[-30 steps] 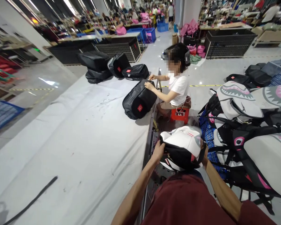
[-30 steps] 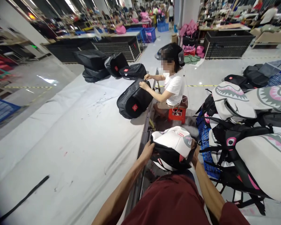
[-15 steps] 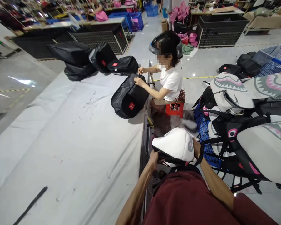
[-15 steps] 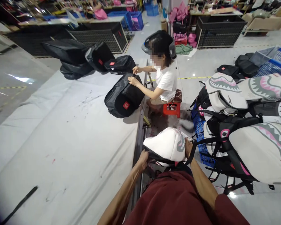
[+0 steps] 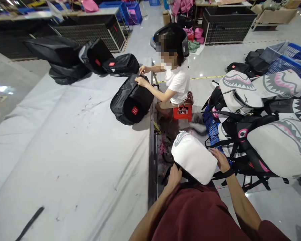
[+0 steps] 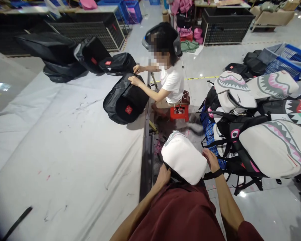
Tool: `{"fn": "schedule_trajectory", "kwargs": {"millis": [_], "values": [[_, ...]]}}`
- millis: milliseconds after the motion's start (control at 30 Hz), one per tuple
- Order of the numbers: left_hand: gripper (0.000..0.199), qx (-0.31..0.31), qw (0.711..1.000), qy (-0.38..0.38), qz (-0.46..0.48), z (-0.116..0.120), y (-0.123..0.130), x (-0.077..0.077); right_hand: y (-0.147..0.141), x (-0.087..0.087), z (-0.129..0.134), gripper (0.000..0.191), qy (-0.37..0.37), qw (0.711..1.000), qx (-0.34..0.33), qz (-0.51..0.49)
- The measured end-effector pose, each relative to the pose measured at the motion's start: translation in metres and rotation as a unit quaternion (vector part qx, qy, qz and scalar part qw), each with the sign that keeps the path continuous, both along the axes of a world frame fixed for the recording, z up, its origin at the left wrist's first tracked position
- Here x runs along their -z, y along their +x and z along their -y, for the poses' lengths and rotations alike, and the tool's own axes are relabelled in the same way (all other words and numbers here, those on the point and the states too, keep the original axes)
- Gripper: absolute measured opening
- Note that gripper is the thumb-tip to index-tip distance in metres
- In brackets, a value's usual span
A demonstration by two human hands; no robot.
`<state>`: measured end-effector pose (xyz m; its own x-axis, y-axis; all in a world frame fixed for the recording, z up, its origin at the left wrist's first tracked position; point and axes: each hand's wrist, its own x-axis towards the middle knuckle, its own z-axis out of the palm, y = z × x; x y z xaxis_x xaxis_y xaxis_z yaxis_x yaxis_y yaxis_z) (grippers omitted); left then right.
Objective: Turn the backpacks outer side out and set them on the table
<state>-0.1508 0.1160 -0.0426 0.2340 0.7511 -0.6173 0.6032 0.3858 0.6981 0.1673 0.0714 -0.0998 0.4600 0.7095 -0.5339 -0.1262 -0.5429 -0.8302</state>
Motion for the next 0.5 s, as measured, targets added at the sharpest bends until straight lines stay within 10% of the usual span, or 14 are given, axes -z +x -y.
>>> {"fn": "schedule_trajectory", "kwargs": {"millis": [200, 333, 500], "values": [[0.059, 0.027, 1.0, 0.012, 0.002, -0.028, 0.008, -0.012, -0.029, -0.065, -0.038, 0.108, 0.017, 0.946, -0.273, 0.174], [0.073, 0.018, 1.0, 0.012, -0.004, -0.025, 0.005, -0.013, -0.056, -0.068, -0.043, 0.089, -0.091, 0.903, -0.302, 0.292], [0.066, 0.0, 0.999, 0.036, 0.0, -0.038, -0.003, -0.032, -0.075, -0.069, -0.04, 0.071, -0.056, 0.884, -0.297, 0.358]]}}
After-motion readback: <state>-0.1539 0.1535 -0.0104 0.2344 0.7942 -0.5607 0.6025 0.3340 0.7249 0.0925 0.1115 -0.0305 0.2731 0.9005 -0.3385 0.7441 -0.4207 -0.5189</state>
